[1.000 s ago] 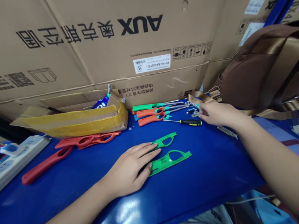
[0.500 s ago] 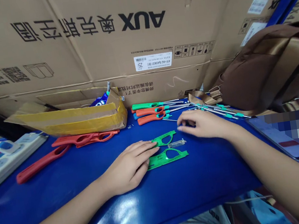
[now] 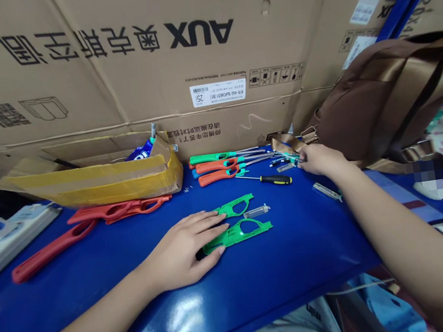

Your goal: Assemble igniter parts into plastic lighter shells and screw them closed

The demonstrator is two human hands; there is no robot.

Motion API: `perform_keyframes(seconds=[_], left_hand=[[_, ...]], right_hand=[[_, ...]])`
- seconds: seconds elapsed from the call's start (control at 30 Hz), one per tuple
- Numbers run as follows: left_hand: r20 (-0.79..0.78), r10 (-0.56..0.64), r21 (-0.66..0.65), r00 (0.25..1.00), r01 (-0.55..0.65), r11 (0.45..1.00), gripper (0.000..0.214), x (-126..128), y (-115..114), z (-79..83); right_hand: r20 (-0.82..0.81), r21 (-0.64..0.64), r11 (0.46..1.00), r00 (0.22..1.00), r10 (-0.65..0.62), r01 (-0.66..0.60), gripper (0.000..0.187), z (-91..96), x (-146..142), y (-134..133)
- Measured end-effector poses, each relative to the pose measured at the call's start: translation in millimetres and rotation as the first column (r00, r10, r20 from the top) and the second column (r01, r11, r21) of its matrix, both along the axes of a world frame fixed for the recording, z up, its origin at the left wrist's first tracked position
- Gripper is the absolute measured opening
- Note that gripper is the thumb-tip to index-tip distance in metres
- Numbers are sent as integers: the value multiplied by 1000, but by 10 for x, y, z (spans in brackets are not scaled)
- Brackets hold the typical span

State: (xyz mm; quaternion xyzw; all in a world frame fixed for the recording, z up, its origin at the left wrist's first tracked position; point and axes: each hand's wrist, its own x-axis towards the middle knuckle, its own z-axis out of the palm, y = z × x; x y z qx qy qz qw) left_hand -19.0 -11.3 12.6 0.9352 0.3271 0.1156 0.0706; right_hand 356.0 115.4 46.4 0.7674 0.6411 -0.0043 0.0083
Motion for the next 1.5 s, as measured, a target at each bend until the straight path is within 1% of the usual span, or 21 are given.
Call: perform_keyframes(seconds=[0.17,0.37,0.47,0.57,0.63,0.73,0.77,0.97,1.03,1.13,1.23,1.37,1.43,1.5], left_hand=[[-8,-7,27,1000,7,1000,43,-21,-4,6],[-8,-25,57,1000,26,998,44,-80,18,2],[-11,-28,68,1000,29,997,44,-99,28,-2],[-11,-29,66,1000,30,997,44,-107,37,-11],[-11,-28,61,1000,29,998,44,-106,41,-17],[-8,-28,56,1000,28,998,44,-103,43,-21],[-5,-29,56,1000,29,998,44,-102,41,-20],[8,-27,58,1000,26,998,43,-102,40,-19],[12,-31,56,999,30,998,43,-102,42,-23],[20,-34,57,999,33,998,44,-98,46,-27],[28,-34,57,999,32,998,43,-86,47,-21],[31,-33,57,999,31,998,43,-76,42,-5],[28,-33,57,999,31,998,43,-78,38,0],[25,-31,55,999,29,998,43,-82,35,0]], right_hand=[[-41,108,994,999,-18,22,16,87,-21,-40],[-90,222,973,995,-52,71,16,105,-52,-49],[-135,309,947,990,-44,85,16,120,-74,-71],[-175,429,901,985,5,71,17,131,-90,-92],[-181,423,905,983,31,49,15,115,-82,-83],[-189,339,941,981,45,23,10,45,-36,-27],[-194,326,945,980,46,20,9,13,-15,1],[-249,359,933,966,64,31,11,-169,81,167],[-270,385,922,960,79,32,13,-206,85,208],[-298,453,891,948,116,34,11,-237,67,248],[-326,522,852,932,161,35,10,-237,30,253],[-348,591,806,912,217,33,14,-209,-17,220],[-350,604,797,906,237,26,16,-204,-26,211],[-352,591,806,905,239,17,13,-215,-22,221]])
